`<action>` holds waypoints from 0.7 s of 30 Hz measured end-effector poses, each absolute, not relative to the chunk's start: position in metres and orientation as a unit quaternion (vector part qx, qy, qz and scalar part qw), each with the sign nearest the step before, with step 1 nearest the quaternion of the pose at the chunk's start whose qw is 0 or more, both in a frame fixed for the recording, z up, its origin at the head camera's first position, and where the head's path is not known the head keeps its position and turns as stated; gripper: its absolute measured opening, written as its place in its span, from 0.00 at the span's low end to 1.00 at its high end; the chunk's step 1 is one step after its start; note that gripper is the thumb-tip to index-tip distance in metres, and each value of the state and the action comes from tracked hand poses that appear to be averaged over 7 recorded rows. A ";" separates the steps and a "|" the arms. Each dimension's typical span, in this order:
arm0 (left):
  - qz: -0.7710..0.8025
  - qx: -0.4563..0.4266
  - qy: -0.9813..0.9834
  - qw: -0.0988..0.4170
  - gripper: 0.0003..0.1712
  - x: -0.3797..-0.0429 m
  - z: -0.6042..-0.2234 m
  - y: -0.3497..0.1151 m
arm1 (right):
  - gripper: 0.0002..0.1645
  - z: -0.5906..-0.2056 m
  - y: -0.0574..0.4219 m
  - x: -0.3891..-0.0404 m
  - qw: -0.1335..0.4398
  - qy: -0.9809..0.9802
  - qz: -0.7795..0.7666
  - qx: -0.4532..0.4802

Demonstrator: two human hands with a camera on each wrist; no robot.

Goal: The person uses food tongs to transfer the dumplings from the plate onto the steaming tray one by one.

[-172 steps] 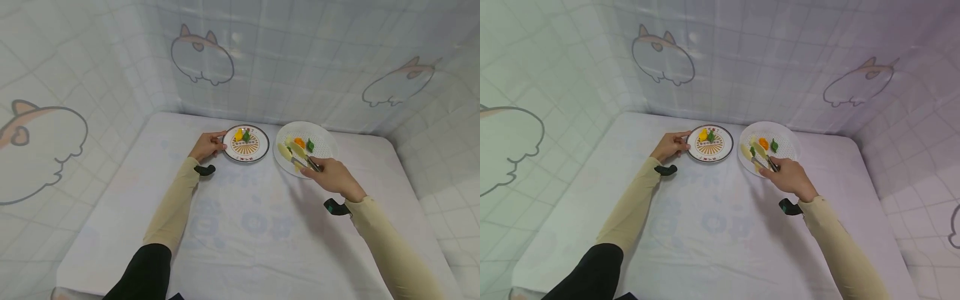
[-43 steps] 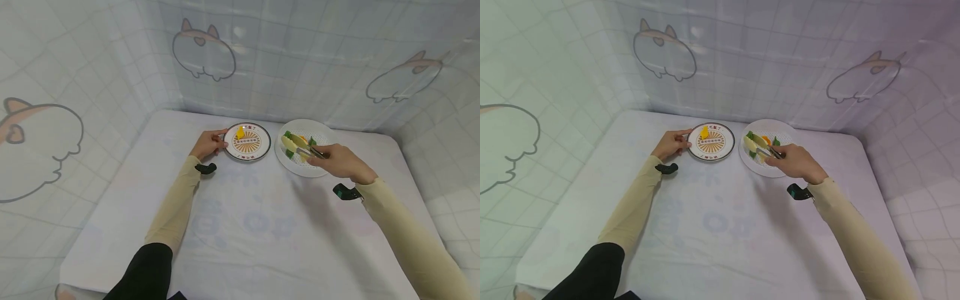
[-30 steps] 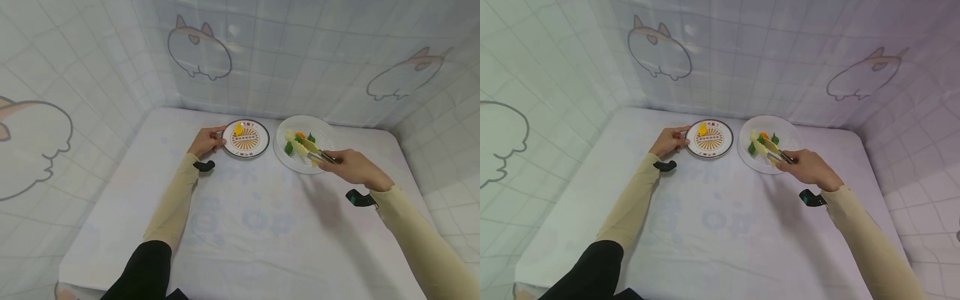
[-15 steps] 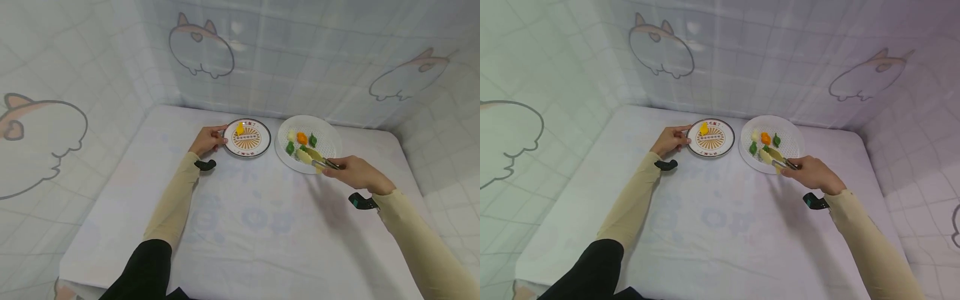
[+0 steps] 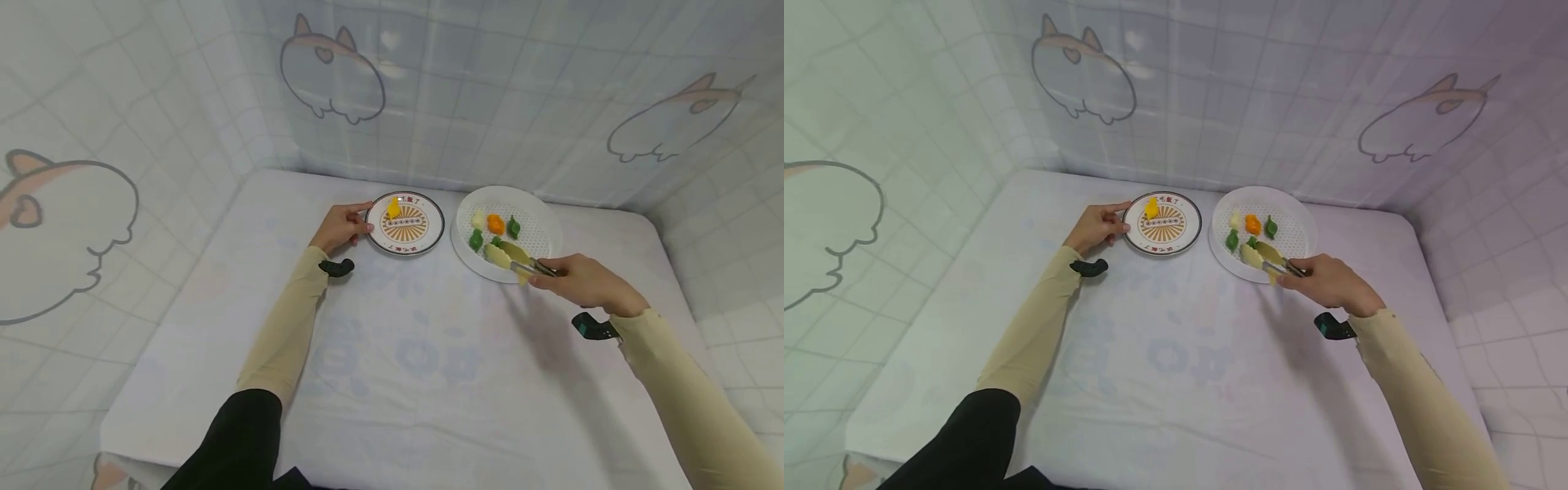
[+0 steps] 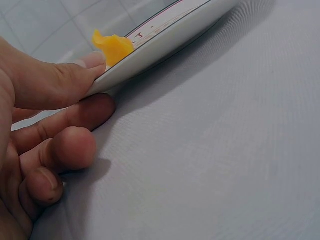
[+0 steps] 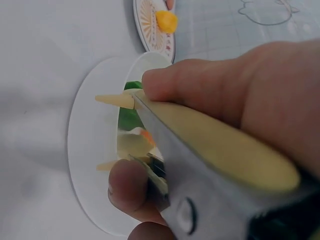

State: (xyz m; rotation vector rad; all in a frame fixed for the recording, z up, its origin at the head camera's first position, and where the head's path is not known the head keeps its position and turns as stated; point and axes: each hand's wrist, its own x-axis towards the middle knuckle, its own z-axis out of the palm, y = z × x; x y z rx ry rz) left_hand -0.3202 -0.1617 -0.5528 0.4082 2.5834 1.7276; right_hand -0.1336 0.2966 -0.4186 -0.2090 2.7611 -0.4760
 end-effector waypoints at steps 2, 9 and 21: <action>0.553 0.128 0.823 0.006 0.37 -0.320 -0.552 -0.162 | 0.53 -0.418 0.297 -0.134 0.163 0.970 -0.165 -0.075; 0.551 0.128 0.824 0.006 0.37 -0.320 -0.553 -0.162 | 0.56 -0.413 0.299 -0.132 0.164 0.973 -0.145 -0.069; 0.536 0.132 0.833 -0.010 0.36 -0.321 -0.553 -0.160 | 0.55 -0.388 0.285 -0.123 0.118 0.977 -0.162 -0.070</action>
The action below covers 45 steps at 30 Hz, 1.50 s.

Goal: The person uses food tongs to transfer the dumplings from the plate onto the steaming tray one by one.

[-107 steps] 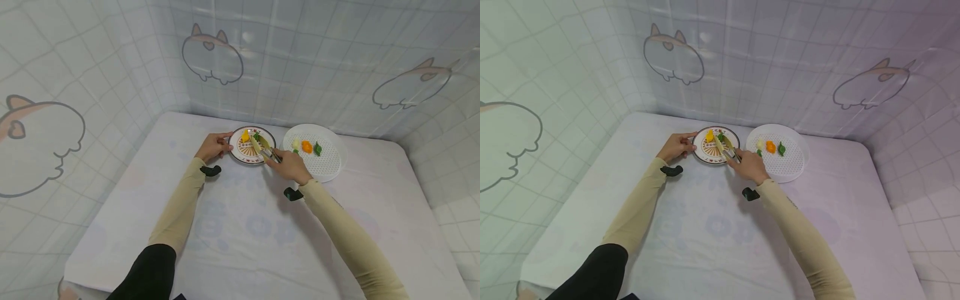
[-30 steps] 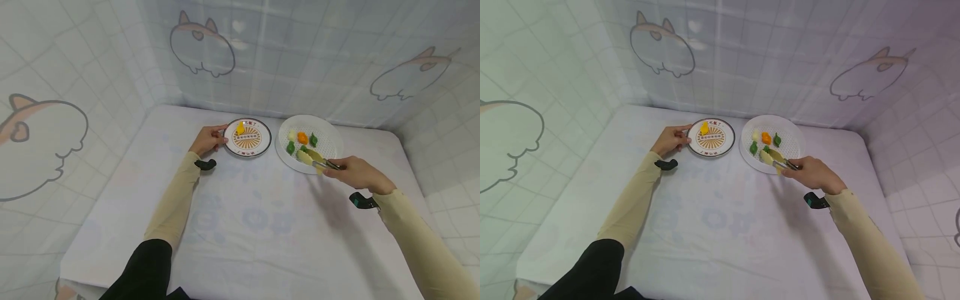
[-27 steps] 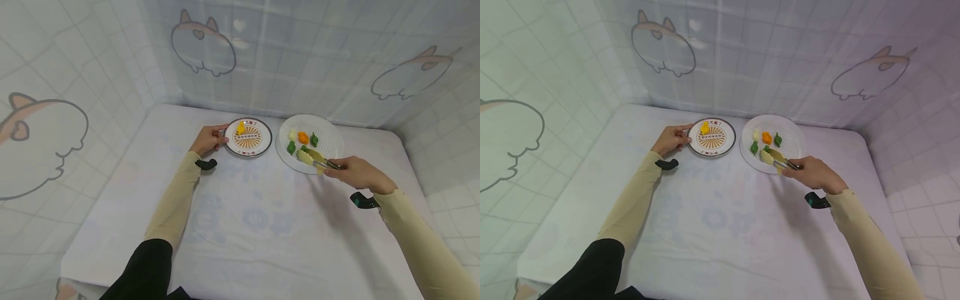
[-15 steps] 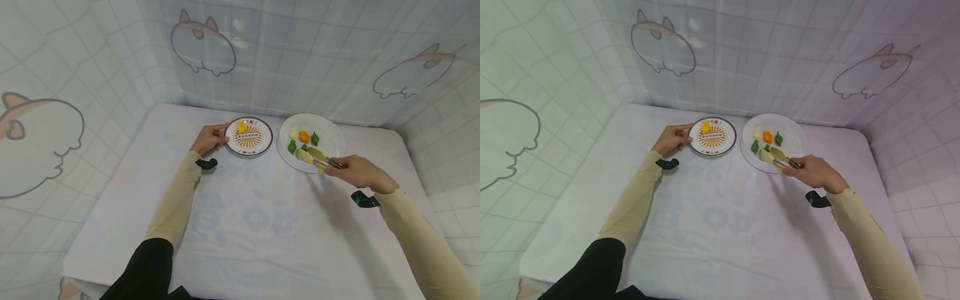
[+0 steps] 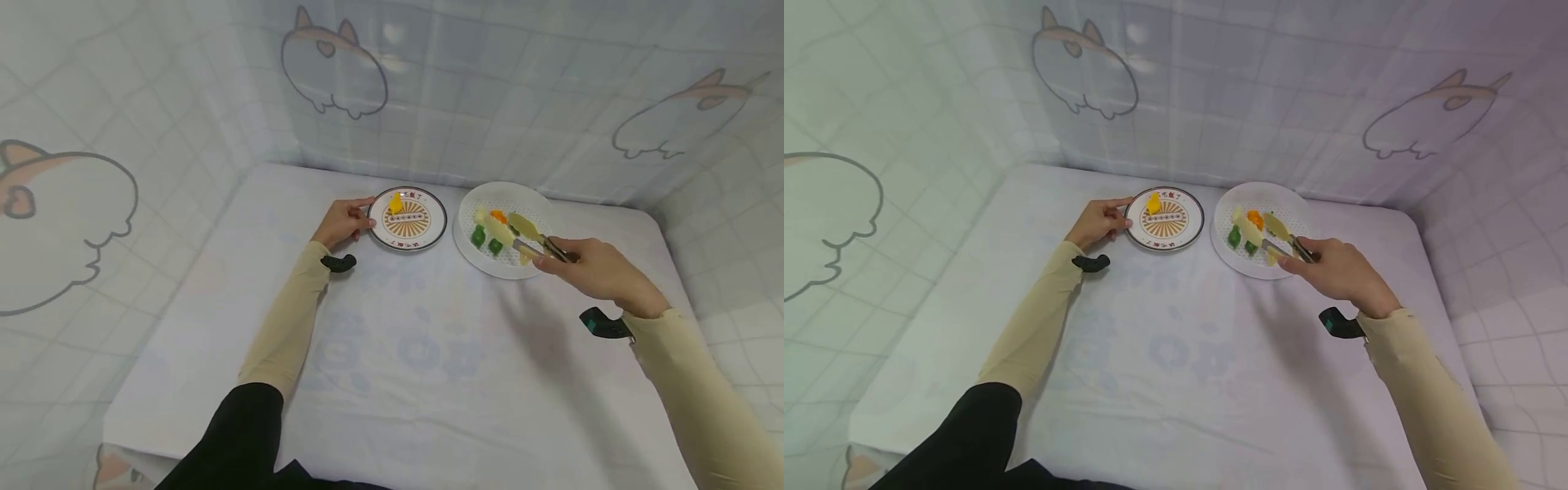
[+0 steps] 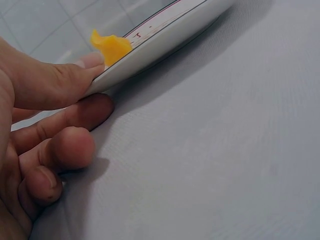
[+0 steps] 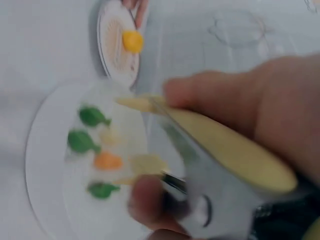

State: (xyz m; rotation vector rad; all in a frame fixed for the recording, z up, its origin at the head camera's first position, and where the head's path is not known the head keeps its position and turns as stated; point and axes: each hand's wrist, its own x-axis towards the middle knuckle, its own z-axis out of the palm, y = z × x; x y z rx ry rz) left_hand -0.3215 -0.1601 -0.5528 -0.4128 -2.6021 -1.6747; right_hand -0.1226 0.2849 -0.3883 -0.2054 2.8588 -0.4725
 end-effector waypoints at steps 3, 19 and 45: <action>-0.534 -0.132 -0.835 0.002 0.37 -0.322 -0.552 -0.159 | 0.58 -0.390 0.270 -0.126 0.109 0.977 -0.173 -0.065; -0.531 -0.122 -0.838 0.002 0.36 -0.320 -0.548 -0.161 | 0.53 -0.429 0.203 -0.159 0.063 0.971 -0.208 -0.102; -0.561 -0.097 -0.822 0.018 0.32 -0.318 -0.553 -0.157 | 0.49 -0.468 0.117 -0.187 0.043 0.979 -0.132 -0.151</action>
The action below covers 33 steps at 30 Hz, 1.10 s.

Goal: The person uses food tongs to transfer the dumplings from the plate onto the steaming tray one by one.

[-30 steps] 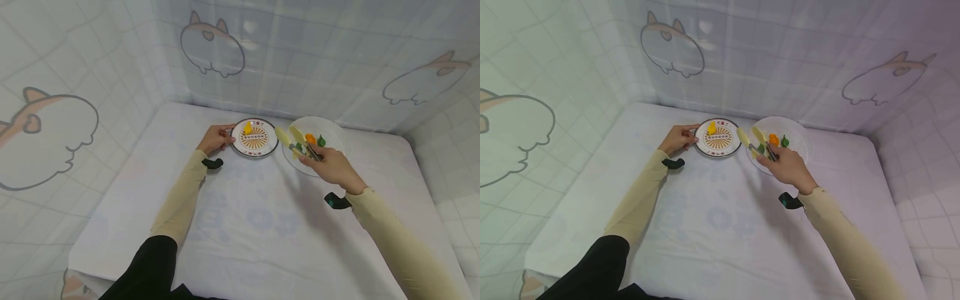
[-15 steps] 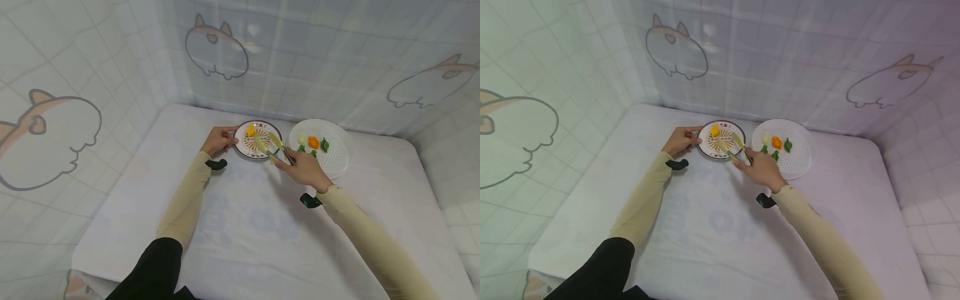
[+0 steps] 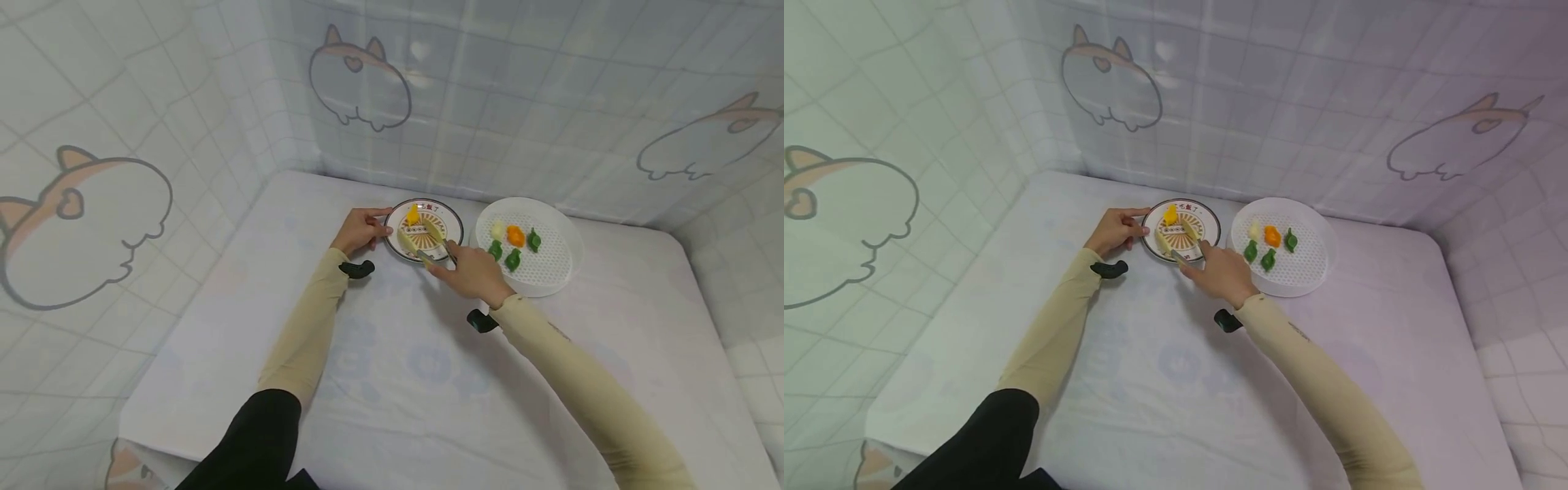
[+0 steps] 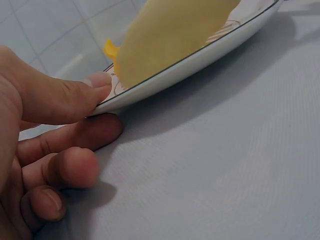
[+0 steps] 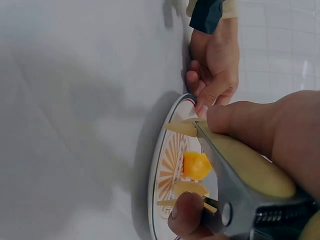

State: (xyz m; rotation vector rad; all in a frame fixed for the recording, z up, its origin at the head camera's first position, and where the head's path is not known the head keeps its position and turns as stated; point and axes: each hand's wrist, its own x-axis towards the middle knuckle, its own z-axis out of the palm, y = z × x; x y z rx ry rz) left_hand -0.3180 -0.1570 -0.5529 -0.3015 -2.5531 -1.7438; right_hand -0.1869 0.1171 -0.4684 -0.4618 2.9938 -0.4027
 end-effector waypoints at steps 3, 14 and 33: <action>-0.566 -0.093 -0.819 0.013 0.32 -0.318 -0.555 -0.155 | 0.50 -0.469 0.114 -0.189 0.040 0.981 -0.123 -0.147; -0.573 -0.091 -0.814 0.005 0.31 -0.316 -0.555 -0.153 | 0.50 -0.470 0.103 -0.198 0.041 0.983 -0.117 -0.133; -0.573 -0.085 -0.815 0.015 0.32 -0.309 -0.555 -0.157 | 0.41 -0.474 0.094 -0.202 0.020 0.988 -0.074 -0.132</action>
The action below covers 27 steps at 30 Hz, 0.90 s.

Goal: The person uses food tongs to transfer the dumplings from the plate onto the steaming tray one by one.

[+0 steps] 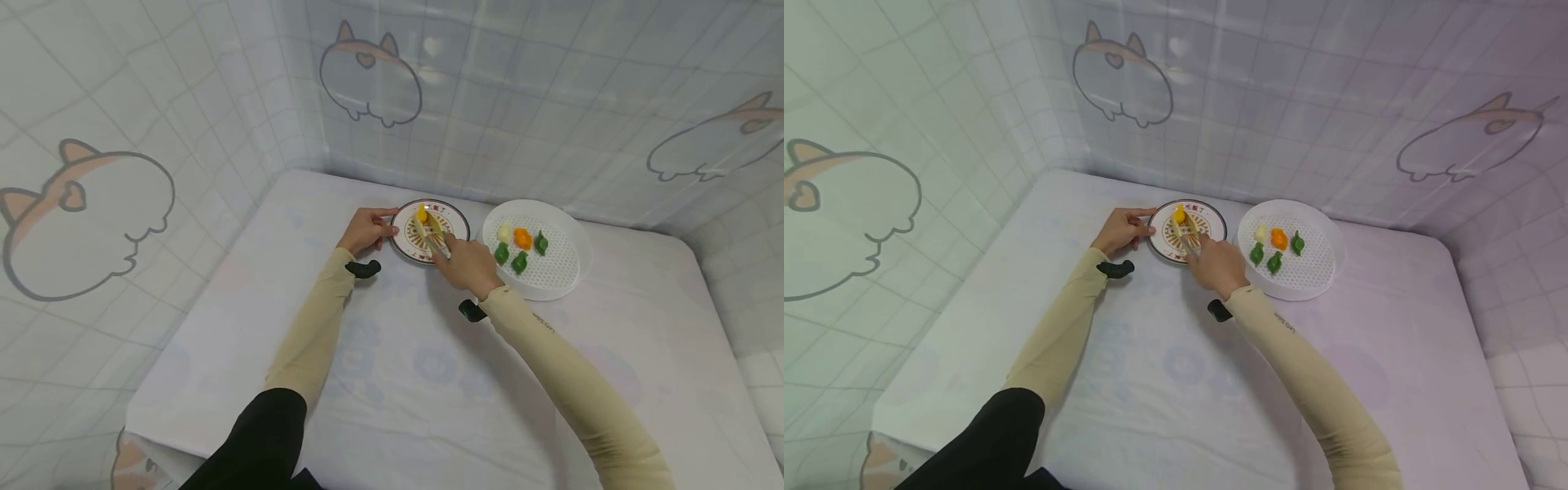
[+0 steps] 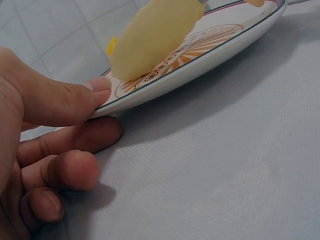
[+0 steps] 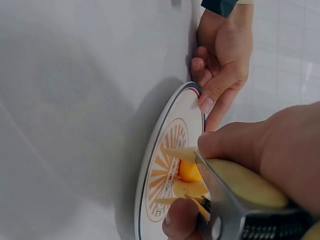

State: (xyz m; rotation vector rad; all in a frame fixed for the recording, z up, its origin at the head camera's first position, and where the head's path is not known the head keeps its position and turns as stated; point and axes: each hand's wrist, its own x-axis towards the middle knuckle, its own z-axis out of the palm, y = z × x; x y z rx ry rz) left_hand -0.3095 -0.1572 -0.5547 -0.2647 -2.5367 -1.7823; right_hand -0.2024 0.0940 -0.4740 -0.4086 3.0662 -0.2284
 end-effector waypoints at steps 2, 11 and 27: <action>-0.574 -0.084 -0.814 0.017 0.32 -0.310 -0.556 -0.157 | 0.40 -0.475 0.095 -0.202 0.017 0.988 -0.073 -0.134; -0.577 -0.092 -0.811 0.028 0.32 -0.308 -0.561 -0.158 | 0.38 -0.480 0.103 -0.200 0.000 0.983 -0.095 -0.157; -0.584 -0.101 -0.805 0.031 0.31 -0.310 -0.564 -0.158 | 0.42 -0.453 0.147 -0.185 0.043 0.974 -0.155 -0.161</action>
